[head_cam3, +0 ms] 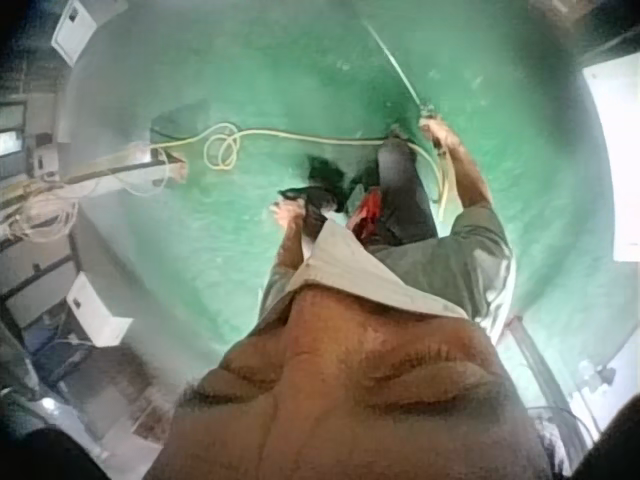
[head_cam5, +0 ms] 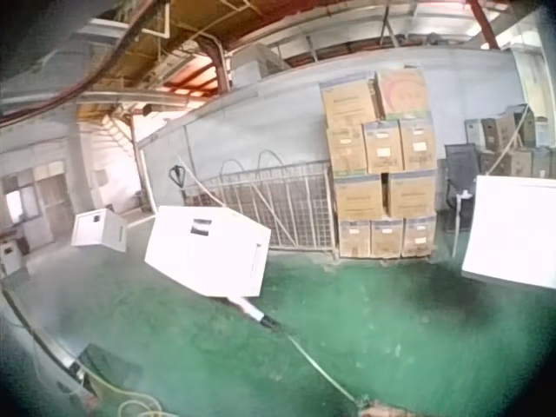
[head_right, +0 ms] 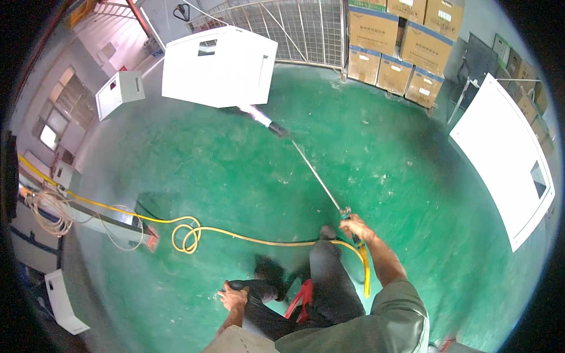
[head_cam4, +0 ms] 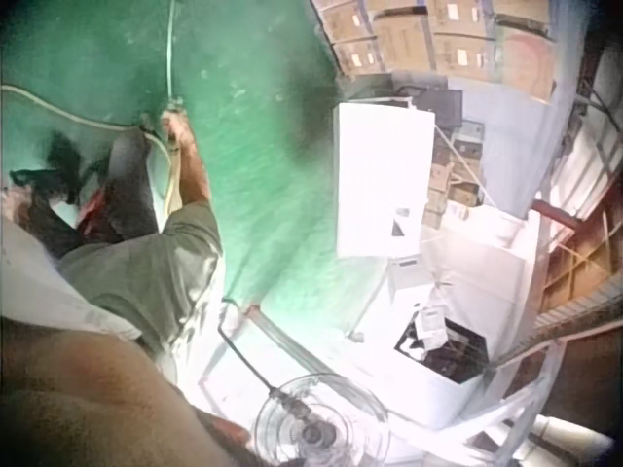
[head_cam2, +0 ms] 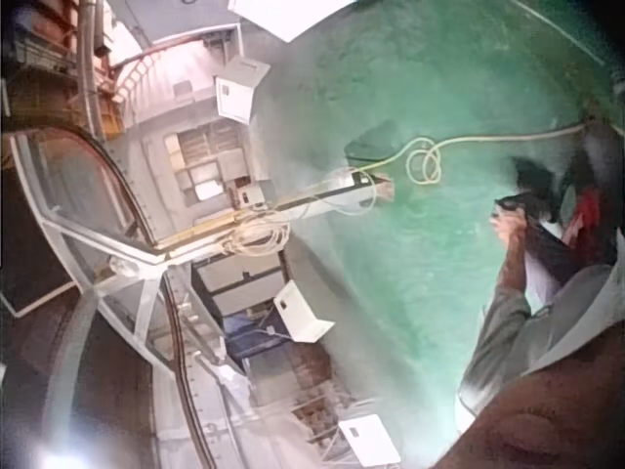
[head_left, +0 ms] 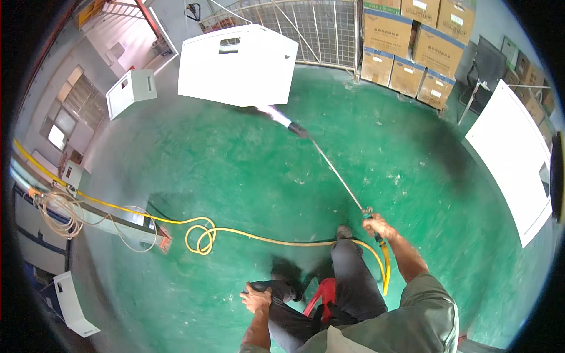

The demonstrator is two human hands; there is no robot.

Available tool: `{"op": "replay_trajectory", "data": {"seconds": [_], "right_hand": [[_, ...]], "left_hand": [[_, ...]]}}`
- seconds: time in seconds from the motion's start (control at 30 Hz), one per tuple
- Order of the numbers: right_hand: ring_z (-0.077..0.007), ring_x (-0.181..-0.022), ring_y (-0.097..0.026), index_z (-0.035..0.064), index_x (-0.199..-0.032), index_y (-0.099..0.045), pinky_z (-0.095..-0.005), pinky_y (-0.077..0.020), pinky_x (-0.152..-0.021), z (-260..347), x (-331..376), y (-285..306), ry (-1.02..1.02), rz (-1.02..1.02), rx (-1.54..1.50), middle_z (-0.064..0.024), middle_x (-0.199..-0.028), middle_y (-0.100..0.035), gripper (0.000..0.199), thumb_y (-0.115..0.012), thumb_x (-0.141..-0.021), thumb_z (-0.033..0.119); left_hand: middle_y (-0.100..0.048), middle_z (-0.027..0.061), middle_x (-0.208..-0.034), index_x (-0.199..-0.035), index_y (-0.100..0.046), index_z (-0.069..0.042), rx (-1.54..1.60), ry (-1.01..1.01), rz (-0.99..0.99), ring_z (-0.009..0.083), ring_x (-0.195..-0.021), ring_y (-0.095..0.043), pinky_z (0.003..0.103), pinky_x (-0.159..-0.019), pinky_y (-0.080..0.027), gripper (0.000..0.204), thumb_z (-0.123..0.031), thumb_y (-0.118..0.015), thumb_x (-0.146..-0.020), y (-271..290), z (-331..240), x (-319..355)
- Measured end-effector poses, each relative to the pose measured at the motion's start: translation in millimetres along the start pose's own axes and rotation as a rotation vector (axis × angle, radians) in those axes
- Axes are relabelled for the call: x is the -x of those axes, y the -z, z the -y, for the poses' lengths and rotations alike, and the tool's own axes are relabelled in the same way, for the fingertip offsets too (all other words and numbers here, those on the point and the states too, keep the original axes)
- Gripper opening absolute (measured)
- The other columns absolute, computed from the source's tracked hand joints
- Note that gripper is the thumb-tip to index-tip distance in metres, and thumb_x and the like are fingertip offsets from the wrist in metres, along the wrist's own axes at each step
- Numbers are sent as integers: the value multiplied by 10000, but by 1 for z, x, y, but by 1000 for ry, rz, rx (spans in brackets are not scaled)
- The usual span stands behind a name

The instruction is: Using a blowtorch to cure or heat-treat the finish on metal enclosures.

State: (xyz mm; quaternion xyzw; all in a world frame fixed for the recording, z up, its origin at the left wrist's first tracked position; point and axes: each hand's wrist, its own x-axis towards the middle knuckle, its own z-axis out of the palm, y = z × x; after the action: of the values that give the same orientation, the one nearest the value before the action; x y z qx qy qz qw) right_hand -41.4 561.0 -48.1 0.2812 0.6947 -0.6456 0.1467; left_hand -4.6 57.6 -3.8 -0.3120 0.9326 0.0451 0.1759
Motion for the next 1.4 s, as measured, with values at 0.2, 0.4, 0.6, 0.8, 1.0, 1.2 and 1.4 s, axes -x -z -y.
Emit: {"op": "replay_trajectory", "data": {"seconds": [0.2, 0.4, 0.6, 0.8, 1.0, 1.2, 1.4], "right_hand": [[-129, -527, -498, 66, -888, -546, -310, -395, -483, 14, 39, -30, -82, 157, -260, -7, -681, -510, 205, -707, -790, 144], [-90, -476, -417, 101, -878, -542, -267, -314, -424, 38, 62, -47, -95, 189, -343, 12, -659, -460, 160, -685, -805, 101], [-97, -481, -445, 94, -899, -522, -266, -313, -413, 39, 79, -51, -97, 255, -401, -2, -682, -481, 190, -690, -815, 68], [-113, -507, -515, 74, -827, -583, -264, -364, -428, 31, 119, -50, -10, 141, -209, -21, -671, -552, 105, -679, -789, 88], [-115, -484, -510, 59, -818, -608, -308, -382, -448, 12, 176, -41, 128, -49, 94, -1, -603, -536, 117, -693, -805, 139], [-139, -572, -553, 0, -1020, -665, -334, -479, -576, 46, 245, -36, 259, -389, 449, -47, -637, -582, 299, -718, -782, 173], [-159, -600, -568, 16, -1088, -688, -363, -484, -601, 60, 286, 2, 389, -559, 445, -73, -652, -593, 368, -715, -777, 211]], "left_hand": [[-391, 241, -1406, -1515, -361, -211, 27, -1, 56, 434, -1198, -536, 490, -959, -535, 1010, -463, -850, -667, 2, 5, -3], [-407, 210, -1367, -1501, -378, -217, 22, 21, 47, 405, -1177, -550, 469, -933, -550, 978, -467, -844, -678, 8, 11, 2], [-421, 186, -1340, -1472, -396, -218, 20, 13, 29, 394, -1154, -571, 460, -918, -558, 934, -459, -837, -685, 7, 16, 1], [-416, 186, -1347, -1470, -403, -224, 27, 21, 30, 392, -1161, -571, 459, -923, -559, 929, -455, -839, -683, 2, 19, -2], [-399, 188, -1377, -1477, -390, -228, 44, 17, 30, 394, -1174, -563, 465, -924, -559, 955, -477, -847, -675, -2, 19, -4], [-376, 194, -1420, -1481, -384, -232, 64, 23, 42, 390, -1195, -553, 459, -929, -558, 959, -495, -846, -683, -2, 29, -7], [-409, 195, -1398, -1492, -378, -231, 66, -4, 45, 389, -1192, -566, 454, -945, -552, 969, -488, -843, -682, -8, 14, 3]]}}
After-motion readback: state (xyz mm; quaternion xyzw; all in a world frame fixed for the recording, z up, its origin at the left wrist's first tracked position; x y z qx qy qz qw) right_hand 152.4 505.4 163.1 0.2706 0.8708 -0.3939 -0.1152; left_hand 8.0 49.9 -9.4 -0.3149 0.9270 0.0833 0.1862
